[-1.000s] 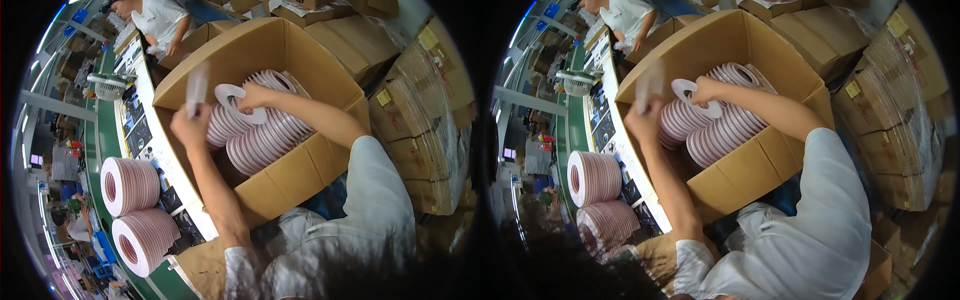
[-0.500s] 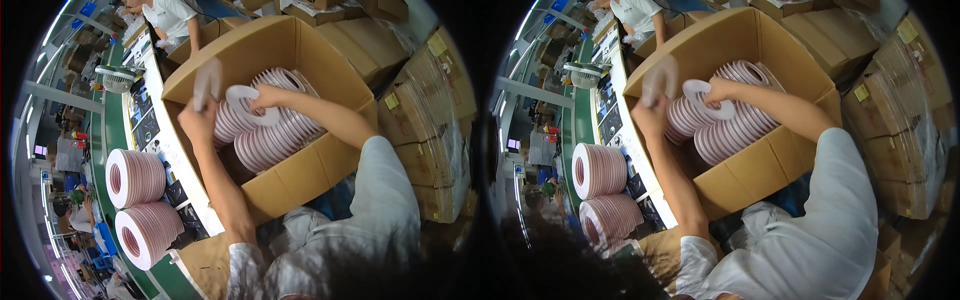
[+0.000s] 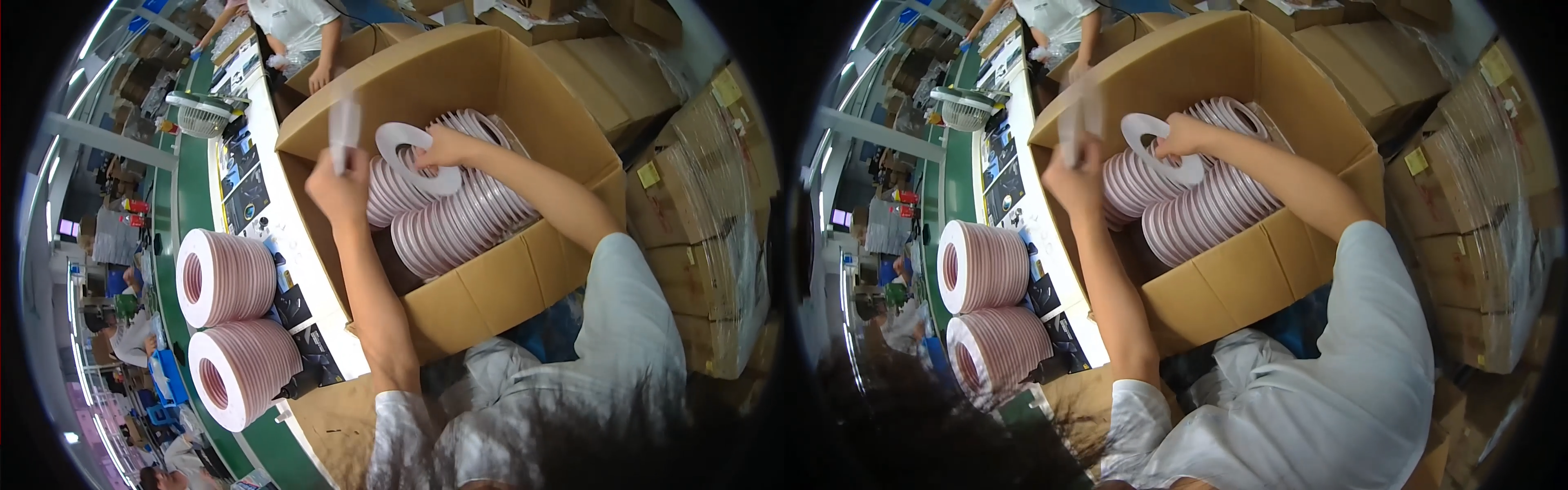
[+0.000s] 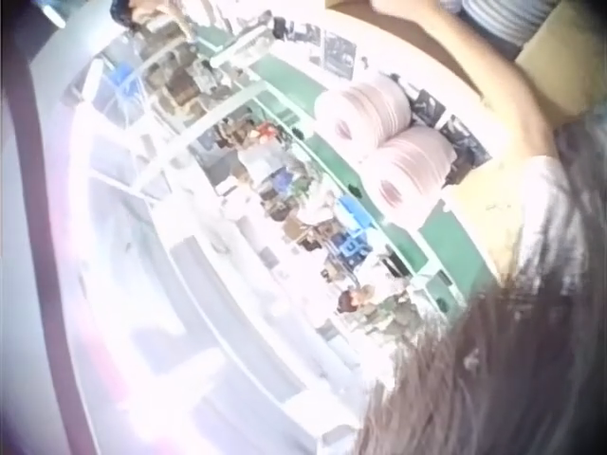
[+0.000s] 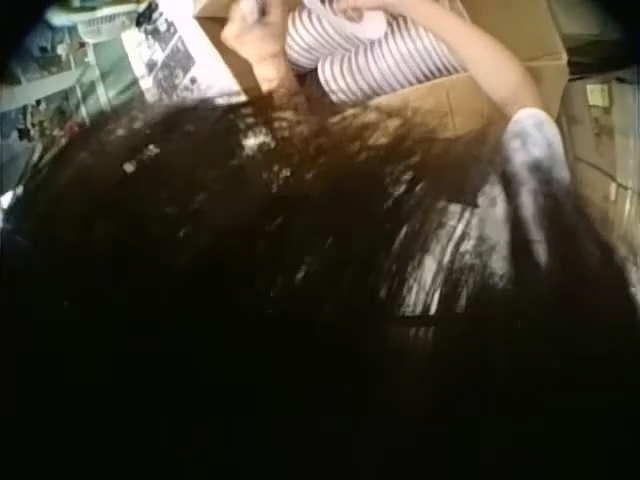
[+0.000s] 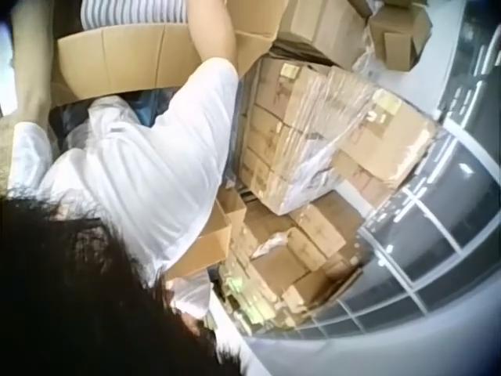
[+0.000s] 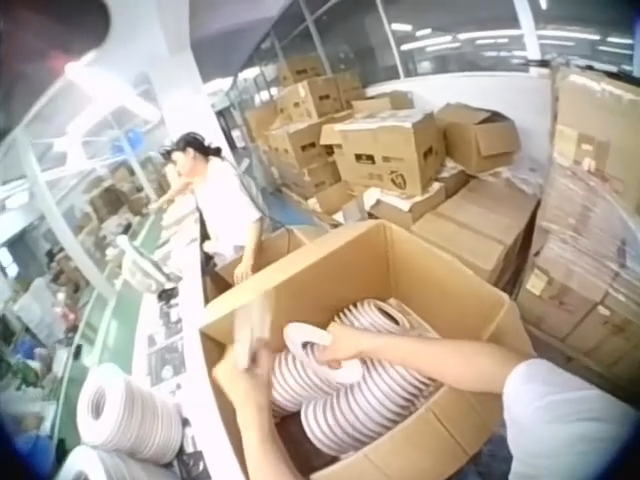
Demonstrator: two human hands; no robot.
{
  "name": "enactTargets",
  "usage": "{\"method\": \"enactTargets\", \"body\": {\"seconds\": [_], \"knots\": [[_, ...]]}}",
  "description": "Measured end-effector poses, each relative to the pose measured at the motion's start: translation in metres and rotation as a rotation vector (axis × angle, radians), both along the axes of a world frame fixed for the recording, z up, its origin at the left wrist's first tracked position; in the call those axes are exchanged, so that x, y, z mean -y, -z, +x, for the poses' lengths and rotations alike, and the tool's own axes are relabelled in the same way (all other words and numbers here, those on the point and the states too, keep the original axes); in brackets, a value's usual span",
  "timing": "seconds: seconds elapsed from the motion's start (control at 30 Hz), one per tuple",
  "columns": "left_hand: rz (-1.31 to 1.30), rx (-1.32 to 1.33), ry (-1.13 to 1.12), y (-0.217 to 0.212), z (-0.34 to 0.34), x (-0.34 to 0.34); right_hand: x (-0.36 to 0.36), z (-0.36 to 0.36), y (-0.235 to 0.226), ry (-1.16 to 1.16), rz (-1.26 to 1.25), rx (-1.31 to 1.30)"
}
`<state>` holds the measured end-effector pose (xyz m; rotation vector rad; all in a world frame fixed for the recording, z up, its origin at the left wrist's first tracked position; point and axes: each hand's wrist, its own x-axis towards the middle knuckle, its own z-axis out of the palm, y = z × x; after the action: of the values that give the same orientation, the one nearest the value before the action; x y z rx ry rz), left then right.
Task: Packaging white plastic rings into a cardboard box on an assembly line.
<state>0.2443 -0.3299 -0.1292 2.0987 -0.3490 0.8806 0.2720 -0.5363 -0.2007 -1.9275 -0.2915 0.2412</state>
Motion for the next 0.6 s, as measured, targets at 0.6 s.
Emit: {"method": "enactTargets", "body": {"seconds": [0.6], "knots": [[0.661, -0.389, -0.089, -0.002, 0.011, 0.01, 0.006, 0.017, -0.02, 0.045, 0.039, -0.034]]}}
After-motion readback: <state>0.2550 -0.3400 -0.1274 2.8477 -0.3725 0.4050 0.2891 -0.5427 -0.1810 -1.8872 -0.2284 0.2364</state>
